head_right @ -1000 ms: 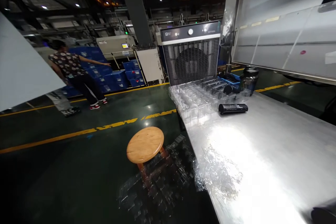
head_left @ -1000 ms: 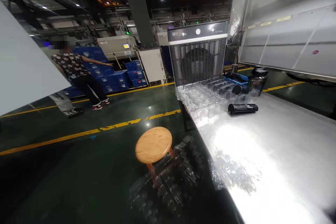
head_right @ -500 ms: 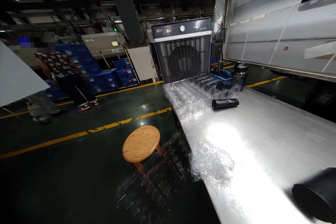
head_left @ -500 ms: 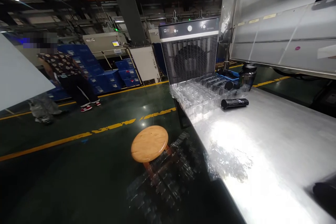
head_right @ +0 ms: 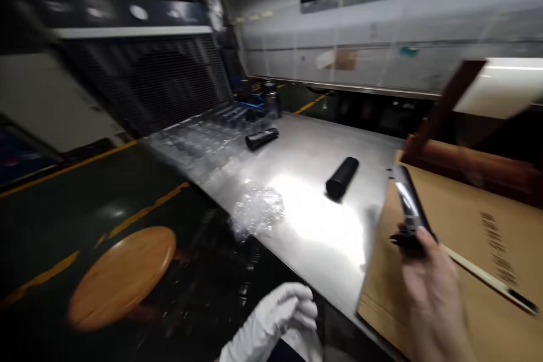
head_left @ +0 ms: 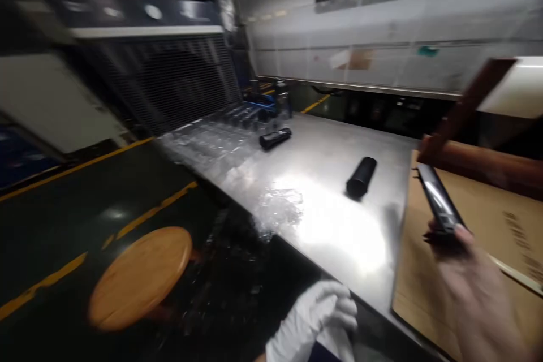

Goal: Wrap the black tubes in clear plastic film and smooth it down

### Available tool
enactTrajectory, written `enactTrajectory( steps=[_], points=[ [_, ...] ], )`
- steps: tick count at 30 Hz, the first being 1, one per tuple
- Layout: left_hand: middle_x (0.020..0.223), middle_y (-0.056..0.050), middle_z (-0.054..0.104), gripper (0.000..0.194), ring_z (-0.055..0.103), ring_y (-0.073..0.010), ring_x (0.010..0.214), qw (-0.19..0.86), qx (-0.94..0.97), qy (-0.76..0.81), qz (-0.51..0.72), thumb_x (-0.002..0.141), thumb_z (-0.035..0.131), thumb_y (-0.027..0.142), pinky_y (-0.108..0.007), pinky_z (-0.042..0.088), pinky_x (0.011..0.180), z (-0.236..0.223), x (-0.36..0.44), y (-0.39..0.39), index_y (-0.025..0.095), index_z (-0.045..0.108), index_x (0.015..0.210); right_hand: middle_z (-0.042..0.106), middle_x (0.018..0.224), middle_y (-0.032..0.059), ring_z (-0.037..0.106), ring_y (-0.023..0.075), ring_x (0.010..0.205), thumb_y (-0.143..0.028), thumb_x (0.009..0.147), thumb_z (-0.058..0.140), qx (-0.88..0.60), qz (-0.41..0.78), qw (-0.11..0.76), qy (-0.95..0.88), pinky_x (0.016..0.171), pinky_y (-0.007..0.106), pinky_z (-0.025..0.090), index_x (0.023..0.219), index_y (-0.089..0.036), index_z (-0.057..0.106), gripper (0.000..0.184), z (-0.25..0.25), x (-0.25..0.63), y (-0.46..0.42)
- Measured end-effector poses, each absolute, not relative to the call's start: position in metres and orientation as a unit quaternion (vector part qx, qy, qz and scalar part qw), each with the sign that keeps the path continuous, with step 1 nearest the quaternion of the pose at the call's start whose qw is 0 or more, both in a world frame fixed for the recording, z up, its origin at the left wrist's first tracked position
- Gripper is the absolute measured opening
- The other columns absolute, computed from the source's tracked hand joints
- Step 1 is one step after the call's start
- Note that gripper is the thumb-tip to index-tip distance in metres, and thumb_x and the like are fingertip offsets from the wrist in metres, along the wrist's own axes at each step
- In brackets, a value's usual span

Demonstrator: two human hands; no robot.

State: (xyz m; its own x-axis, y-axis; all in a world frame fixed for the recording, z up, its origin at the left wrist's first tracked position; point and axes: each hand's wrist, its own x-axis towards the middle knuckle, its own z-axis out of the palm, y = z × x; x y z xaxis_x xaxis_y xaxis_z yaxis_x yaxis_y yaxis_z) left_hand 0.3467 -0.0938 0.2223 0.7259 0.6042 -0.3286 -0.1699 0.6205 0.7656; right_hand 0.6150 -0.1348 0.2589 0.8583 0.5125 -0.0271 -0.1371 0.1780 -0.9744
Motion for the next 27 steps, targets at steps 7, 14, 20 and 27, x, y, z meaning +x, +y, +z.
enactTrajectory(
  steps=[7,14,20,27],
  points=[
    [0.146,-0.013,0.042,0.07,0.038,-0.0312,0.133,0.933,0.184,0.127,0.283,0.088,0.026,0.064,-0.049,0.023,0.112,0.275,0.417,-0.093,0.021,0.034,0.142,0.052,0.134,0.0145,0.057,0.0299,0.115,-0.041,0.078,0.063,-0.638,0.221,0.712,-0.194,0.091,0.043,0.052,0.144,-0.019,0.028,0.078,0.237,0.499,-0.198],
    [0.126,-0.018,0.062,0.08,0.045,-0.0287,0.129,0.953,0.098,0.223,0.181,0.085,0.032,0.068,-0.04,0.024,0.113,0.256,0.421,-0.104,0.008,0.044,0.137,0.034,0.147,0.0134,0.035,0.0324,0.134,-0.042,0.082,0.059,-0.761,0.154,0.507,-0.373,0.106,0.05,0.036,0.149,-0.019,0.012,0.085,0.214,0.455,-0.221],
    [0.111,-0.016,0.07,0.069,0.059,-0.0277,0.113,0.939,0.079,0.261,0.208,0.089,0.037,0.059,-0.043,0.033,0.108,0.248,0.414,-0.092,0.01,0.045,0.137,0.038,0.144,0.0131,0.046,0.0357,0.125,-0.054,0.084,0.05,-0.745,0.135,0.518,-0.398,0.098,0.049,0.046,0.146,-0.021,0.024,0.075,0.202,0.467,-0.223],
    [0.113,-0.017,0.068,0.065,0.065,-0.0267,0.102,0.93,0.112,0.28,0.213,0.089,0.041,0.055,-0.04,0.042,0.1,0.238,0.413,-0.079,0.01,0.048,0.135,0.047,0.137,0.0124,0.056,0.0292,0.116,-0.047,0.092,0.042,-0.717,0.145,0.578,-0.361,0.089,0.04,0.053,0.143,-0.025,0.031,0.057,0.196,0.481,-0.204]
  ],
)
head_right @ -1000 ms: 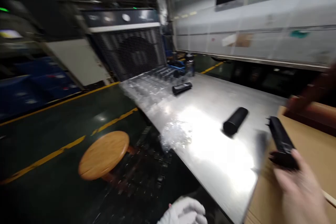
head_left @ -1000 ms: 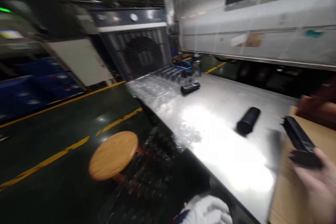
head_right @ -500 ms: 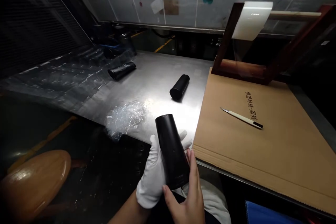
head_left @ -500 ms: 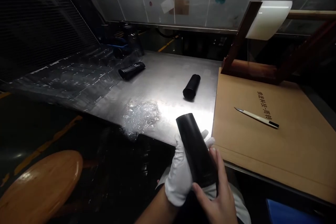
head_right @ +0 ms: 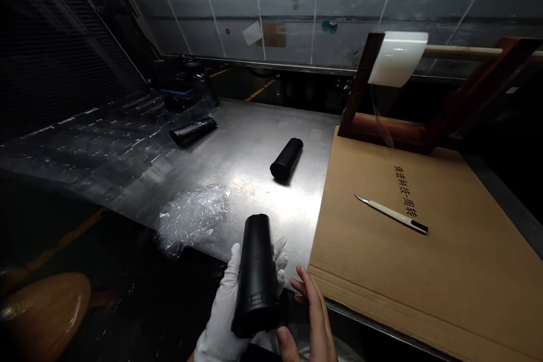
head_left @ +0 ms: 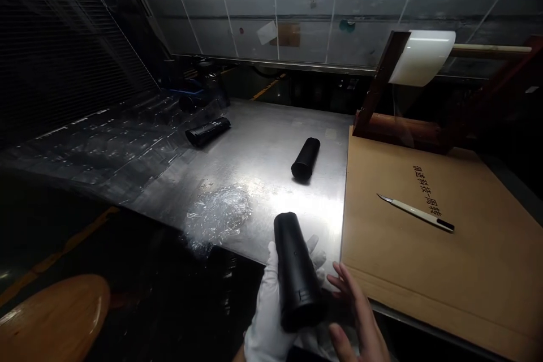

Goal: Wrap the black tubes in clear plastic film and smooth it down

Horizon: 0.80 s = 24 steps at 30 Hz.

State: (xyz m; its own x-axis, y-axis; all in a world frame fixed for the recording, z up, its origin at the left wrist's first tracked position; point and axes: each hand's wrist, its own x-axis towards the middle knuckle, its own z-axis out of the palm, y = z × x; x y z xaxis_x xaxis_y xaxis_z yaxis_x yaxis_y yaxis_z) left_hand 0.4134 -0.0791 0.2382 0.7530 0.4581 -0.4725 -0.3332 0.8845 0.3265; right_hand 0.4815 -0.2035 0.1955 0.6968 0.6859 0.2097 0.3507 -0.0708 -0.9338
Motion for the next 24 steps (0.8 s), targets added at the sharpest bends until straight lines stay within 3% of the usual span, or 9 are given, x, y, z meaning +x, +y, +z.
enactTrajectory(
  steps=[6,9,14,20,22,24],
  points=[
    [0.112,-0.018,0.069,0.067,0.065,-0.0235,0.102,0.963,0.026,0.206,0.173,0.091,0.036,0.055,-0.038,0.037,0.104,0.236,0.42,-0.078,0.006,0.045,0.137,0.033,0.148,0.0097,0.041,0.0316,0.13,-0.056,0.087,0.046,-0.724,0.151,0.498,-0.452,0.103,0.045,0.042,0.147,-0.025,0.019,0.073,0.202,0.488,-0.204],
    [0.111,-0.018,0.069,0.071,0.062,-0.0261,0.108,0.965,-0.021,0.213,0.151,0.089,0.037,0.058,-0.041,0.032,0.108,0.239,0.419,-0.08,0.005,0.047,0.135,0.024,0.152,0.0103,0.033,0.033,0.135,-0.059,0.085,0.046,-0.735,0.136,0.459,-0.48,0.104,0.046,0.041,0.149,-0.023,0.01,0.081,0.199,0.483,-0.204],
    [0.13,-0.019,0.058,0.075,0.047,-0.0301,0.127,0.966,0.016,0.206,0.154,0.09,0.029,0.061,-0.043,0.022,0.113,0.236,0.409,-0.087,0.004,0.045,0.136,0.012,0.155,0.01,0.023,0.0331,0.139,-0.061,0.088,0.036,-0.752,0.154,0.451,-0.455,0.105,0.049,0.038,0.149,-0.025,0.005,0.077,0.197,0.468,-0.2],
    [0.14,-0.017,0.048,0.077,0.029,-0.0301,0.138,0.957,0.128,0.211,0.153,0.088,0.023,0.065,-0.044,0.012,0.116,0.227,0.384,-0.102,0.009,0.05,0.134,0.01,0.156,0.009,0.022,0.0332,0.139,-0.06,0.091,0.027,-0.756,0.194,0.463,-0.421,0.107,0.055,0.031,0.149,-0.027,0.004,0.071,0.202,0.463,-0.193],
    [0.143,-0.016,0.045,0.073,0.027,-0.032,0.139,0.95,0.178,0.201,0.161,0.087,0.032,0.064,-0.048,0.012,0.115,0.23,0.375,-0.105,0.012,0.048,0.136,0.01,0.156,0.0088,0.022,0.0337,0.139,-0.061,0.091,0.028,-0.755,0.204,0.466,-0.414,0.108,0.056,0.03,0.149,-0.027,0.004,0.071,0.204,0.462,-0.191],
    [0.145,-0.014,0.043,0.07,0.026,-0.0348,0.138,0.93,0.259,0.197,0.17,0.081,0.054,0.058,-0.051,0.015,0.114,0.235,0.368,-0.107,0.016,0.047,0.137,0.011,0.155,0.0082,0.022,0.0339,0.139,-0.06,0.091,0.028,-0.757,0.216,0.467,-0.404,0.108,0.057,0.029,0.149,-0.028,0.005,0.07,0.207,0.461,-0.189]
  ],
)
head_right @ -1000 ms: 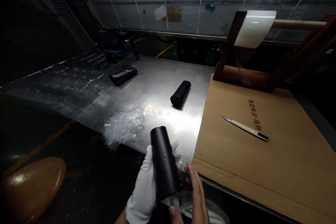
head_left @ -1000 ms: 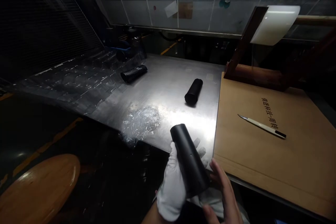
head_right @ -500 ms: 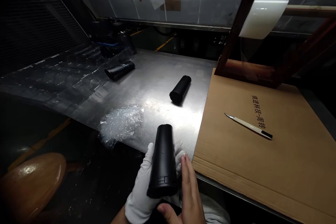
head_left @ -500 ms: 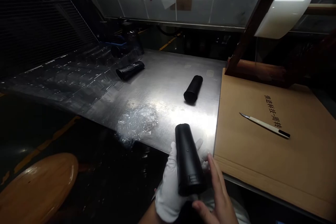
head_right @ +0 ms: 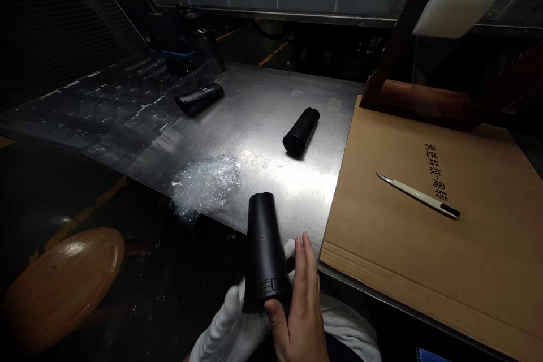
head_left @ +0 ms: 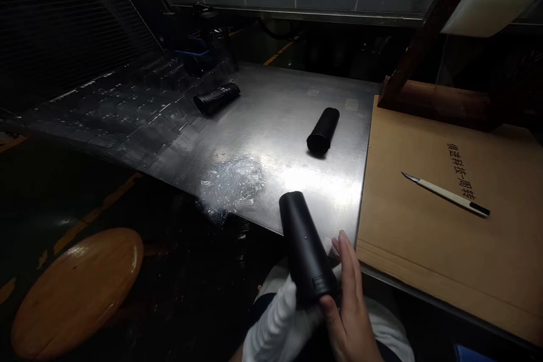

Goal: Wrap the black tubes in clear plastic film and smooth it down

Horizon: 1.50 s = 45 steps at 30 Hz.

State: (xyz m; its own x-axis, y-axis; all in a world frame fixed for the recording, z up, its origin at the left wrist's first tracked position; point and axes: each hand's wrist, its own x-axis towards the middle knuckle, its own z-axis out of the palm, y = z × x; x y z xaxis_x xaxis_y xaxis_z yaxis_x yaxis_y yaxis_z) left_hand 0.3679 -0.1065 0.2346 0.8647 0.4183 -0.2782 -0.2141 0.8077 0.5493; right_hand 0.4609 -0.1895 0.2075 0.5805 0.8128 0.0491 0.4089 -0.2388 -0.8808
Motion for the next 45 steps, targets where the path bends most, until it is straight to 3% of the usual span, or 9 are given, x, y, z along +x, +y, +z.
enactTrajectory(
  steps=[3,9,15,20,27,30,35,41,45],
  points=[
    [0.141,-0.011,0.049,0.067,0.032,-0.0358,0.136,0.866,0.386,0.269,0.169,0.069,0.078,0.034,-0.048,0.021,0.113,0.244,0.363,-0.104,0.022,0.054,0.131,0.009,0.156,0.0069,0.021,0.0327,0.14,-0.059,0.092,0.027,-0.752,0.233,0.469,-0.401,0.108,0.056,0.03,0.149,-0.029,0.004,0.068,0.216,0.459,-0.185],
    [0.108,-0.013,0.071,0.036,0.065,-0.028,0.103,0.861,0.267,0.366,0.229,0.079,0.067,0.037,-0.033,0.055,0.084,0.247,0.367,-0.1,0.016,0.069,0.109,0.01,0.156,0.0043,0.019,0.0302,0.141,-0.053,0.094,0.03,-0.717,0.219,0.503,-0.43,0.109,0.049,0.033,0.148,-0.03,0.01,0.063,0.233,0.456,-0.182],
    [0.099,-0.008,0.073,0.025,0.07,-0.0112,0.078,0.873,0.102,0.36,0.314,0.082,0.066,0.028,-0.015,0.056,0.067,0.239,0.367,-0.088,0.013,0.07,0.102,0.029,0.149,0.0065,0.036,0.0273,0.133,-0.042,0.094,0.038,-0.724,0.224,0.531,-0.379,0.105,0.045,0.04,0.145,-0.029,0.022,0.054,0.227,0.47,-0.195],
    [0.1,-0.005,0.071,0.014,0.069,-0.0105,0.077,0.879,0.112,0.325,0.33,0.084,0.063,0.027,-0.016,0.055,0.067,0.239,0.367,-0.083,0.018,0.072,0.091,0.043,0.14,0.0084,0.052,0.0239,0.12,-0.032,0.093,0.045,-0.755,0.22,0.495,-0.37,0.097,0.04,0.048,0.143,-0.029,0.028,0.053,0.21,0.488,-0.207],
    [0.076,-0.002,0.061,0.022,0.057,-0.0123,0.069,0.807,0.356,0.369,0.293,0.091,0.051,0.032,-0.027,0.049,0.075,0.237,0.368,-0.088,0.017,0.065,0.085,0.049,0.136,0.0052,0.054,0.0203,0.118,-0.029,0.092,0.045,-0.753,0.226,0.493,-0.372,0.098,0.034,0.047,0.14,-0.031,0.032,0.049,0.207,0.487,-0.205],
    [0.074,-0.003,0.062,0.02,0.058,-0.0154,0.072,0.773,0.401,0.412,0.268,0.088,0.055,0.035,-0.033,0.048,0.08,0.235,0.369,-0.09,0.017,0.064,0.083,0.049,0.136,0.0044,0.054,0.018,0.118,-0.027,0.092,0.046,-0.744,0.227,0.49,-0.394,0.098,0.03,0.047,0.14,-0.031,0.031,0.05,0.205,0.485,-0.204],
    [0.068,-0.003,0.063,0.023,0.059,-0.0161,0.065,0.76,0.382,0.449,0.275,0.078,0.068,0.039,-0.031,0.049,0.069,0.238,0.373,-0.087,0.016,0.067,0.08,0.05,0.137,0.0037,0.054,0.0166,0.118,-0.026,0.092,0.046,-0.737,0.224,0.481,-0.42,0.098,0.027,0.047,0.14,-0.032,0.03,0.051,0.208,0.502,-0.203],
    [0.064,-0.008,0.07,0.038,0.062,-0.0199,0.06,0.802,0.374,0.42,0.204,0.055,0.083,0.044,-0.036,0.05,0.069,0.228,0.41,-0.079,0.013,0.07,0.073,0.062,0.122,0.0037,0.058,0.0196,0.113,-0.037,0.091,0.048,-0.769,0.199,0.499,-0.346,0.095,0.03,0.048,0.127,-0.032,0.051,0.036,0.234,0.567,-0.207],
    [0.078,-0.008,0.072,0.033,0.065,-0.0218,0.075,0.834,0.38,0.369,0.153,0.065,0.079,0.037,-0.037,0.049,0.08,0.225,0.463,-0.09,0.014,0.07,0.087,0.064,0.116,0.0103,0.063,0.0211,0.103,-0.048,0.093,0.038,-0.738,0.272,0.556,-0.268,0.088,0.035,0.052,0.136,-0.025,0.04,0.048,0.236,0.605,-0.219]
  ],
)
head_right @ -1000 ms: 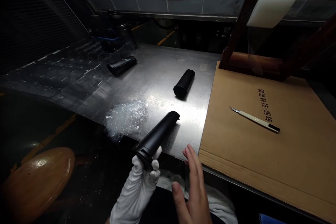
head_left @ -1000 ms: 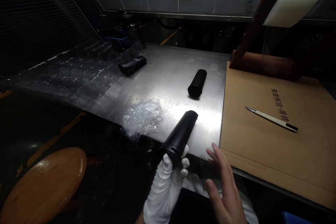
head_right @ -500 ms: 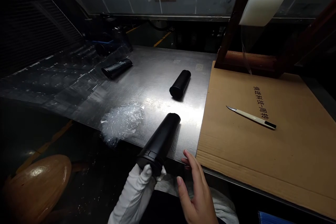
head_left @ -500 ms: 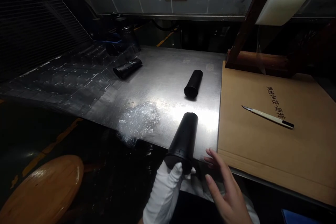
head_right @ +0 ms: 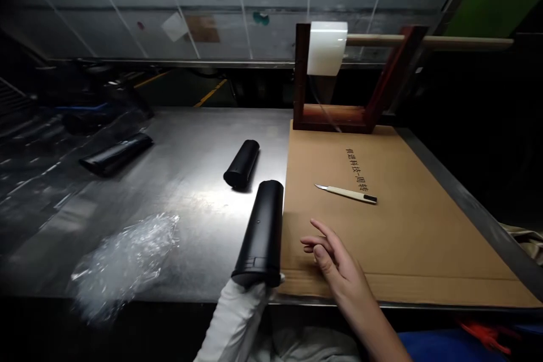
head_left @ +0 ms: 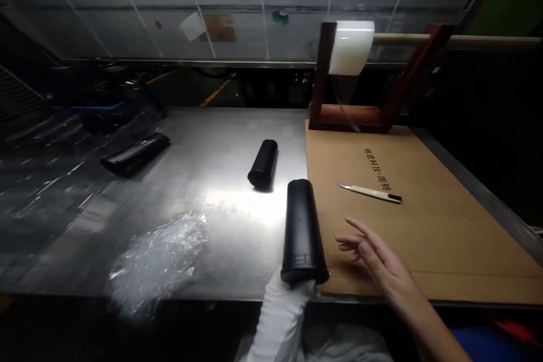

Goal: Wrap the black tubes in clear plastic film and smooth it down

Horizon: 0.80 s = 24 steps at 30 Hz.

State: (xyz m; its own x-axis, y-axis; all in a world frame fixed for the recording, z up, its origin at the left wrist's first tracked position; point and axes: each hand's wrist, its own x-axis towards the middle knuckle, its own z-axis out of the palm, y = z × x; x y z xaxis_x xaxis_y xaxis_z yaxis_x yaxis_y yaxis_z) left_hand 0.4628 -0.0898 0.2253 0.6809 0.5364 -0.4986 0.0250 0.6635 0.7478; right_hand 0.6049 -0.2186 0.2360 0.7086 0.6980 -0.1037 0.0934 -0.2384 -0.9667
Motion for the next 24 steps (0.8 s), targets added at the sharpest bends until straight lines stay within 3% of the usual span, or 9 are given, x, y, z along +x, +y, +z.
enactTrajectory(
  steps=[3,7,11,13,16,18,20,22,24],
  points=[
    [0.098,-0.007,0.07,0.037,0.063,-0.0197,0.09,0.865,0.355,0.329,0.132,0.076,0.072,0.03,-0.034,0.046,0.089,0.231,0.497,-0.1,0.018,0.064,0.11,0.059,0.123,0.0119,0.057,0.0241,0.113,-0.05,0.092,0.039,-0.788,0.206,0.525,-0.246,0.097,0.042,0.046,0.135,-0.023,0.041,0.05,0.227,0.637,-0.222],
    [0.106,-0.004,0.067,0.041,0.061,-0.0155,0.098,0.907,0.299,0.281,0.096,0.083,0.065,0.019,-0.03,0.042,0.098,0.236,0.52,-0.104,0.021,0.056,0.123,0.045,0.138,0.0127,0.035,0.0329,0.131,-0.037,0.088,0.05,-0.91,-0.022,0.304,-0.282,0.104,0.054,0.031,0.133,-0.023,0.047,0.047,0.212,0.695,-0.214],
    [0.11,-0.005,0.065,0.034,0.058,-0.0166,0.105,0.918,0.287,0.263,0.079,0.082,0.063,0.012,-0.033,0.037,0.104,0.241,0.53,-0.1,0.019,0.06,0.116,0.062,0.107,0.0098,0.052,0.0289,0.106,-0.024,0.085,0.052,-0.92,-0.045,0.223,-0.32,0.091,0.046,0.042,0.115,-0.026,0.063,0.032,0.199,0.738,-0.207],
    [0.107,-0.006,0.064,0.031,0.058,-0.0172,0.102,0.915,0.302,0.26,0.066,0.081,0.064,0.011,-0.033,0.038,0.102,0.243,0.535,-0.097,0.017,0.062,0.111,0.063,0.093,0.0097,0.055,0.0264,0.09,-0.022,0.086,0.05,-0.925,-0.042,0.223,-0.303,0.081,0.041,0.045,0.107,-0.025,0.068,0.028,0.196,0.747,-0.212],
    [0.1,-0.007,0.063,0.029,0.057,-0.0159,0.094,0.904,0.333,0.264,0.041,0.078,0.066,0.009,-0.03,0.041,0.093,0.243,0.545,-0.091,0.014,0.063,0.107,0.06,0.086,0.0133,0.053,0.0297,0.085,-0.022,0.087,0.045,-0.944,-0.056,0.211,-0.247,0.076,0.045,0.045,0.106,-0.02,0.069,0.031,0.196,0.747,-0.228],
    [0.094,-0.005,0.062,0.029,0.056,-0.0134,0.087,0.897,0.35,0.269,0.023,0.077,0.065,0.007,-0.025,0.042,0.084,0.242,0.552,-0.088,0.014,0.063,0.105,0.06,0.096,0.0154,0.052,0.0321,0.094,-0.025,0.088,0.042,-0.944,-0.063,0.247,-0.211,0.082,0.049,0.043,0.112,-0.019,0.066,0.035,0.201,0.738,-0.234],
    [0.09,-0.004,0.062,0.031,0.054,-0.0121,0.081,0.891,0.363,0.271,0.008,0.074,0.063,0.003,-0.023,0.042,0.078,0.241,0.558,-0.085,0.014,0.063,0.103,0.058,0.113,0.014,0.052,0.0301,0.105,-0.033,0.091,0.04,-0.911,-0.008,0.367,-0.189,0.09,0.048,0.042,0.125,-0.021,0.056,0.04,0.206,0.723,-0.232],
    [0.09,-0.004,0.063,0.034,0.053,-0.0122,0.079,0.889,0.375,0.261,-0.002,0.073,0.062,0.001,-0.023,0.041,0.075,0.242,0.564,-0.082,0.013,0.063,0.104,0.057,0.12,0.0116,0.056,0.0257,0.106,-0.046,0.09,0.045,-0.819,0.154,0.518,-0.192,0.091,0.044,0.044,0.14,-0.024,0.037,0.056,0.21,0.703,-0.222],
    [0.095,-0.006,0.065,0.034,0.053,-0.0129,0.078,0.887,0.392,0.244,-0.008,0.076,0.061,0.004,-0.024,0.041,0.073,0.243,0.568,-0.079,0.014,0.062,0.108,0.062,0.109,0.0102,0.061,0.0235,0.096,-0.058,0.082,0.054,-0.699,0.32,0.609,-0.194,0.087,0.041,0.047,0.147,-0.021,0.019,0.083,0.211,0.685,-0.208]
  ],
)
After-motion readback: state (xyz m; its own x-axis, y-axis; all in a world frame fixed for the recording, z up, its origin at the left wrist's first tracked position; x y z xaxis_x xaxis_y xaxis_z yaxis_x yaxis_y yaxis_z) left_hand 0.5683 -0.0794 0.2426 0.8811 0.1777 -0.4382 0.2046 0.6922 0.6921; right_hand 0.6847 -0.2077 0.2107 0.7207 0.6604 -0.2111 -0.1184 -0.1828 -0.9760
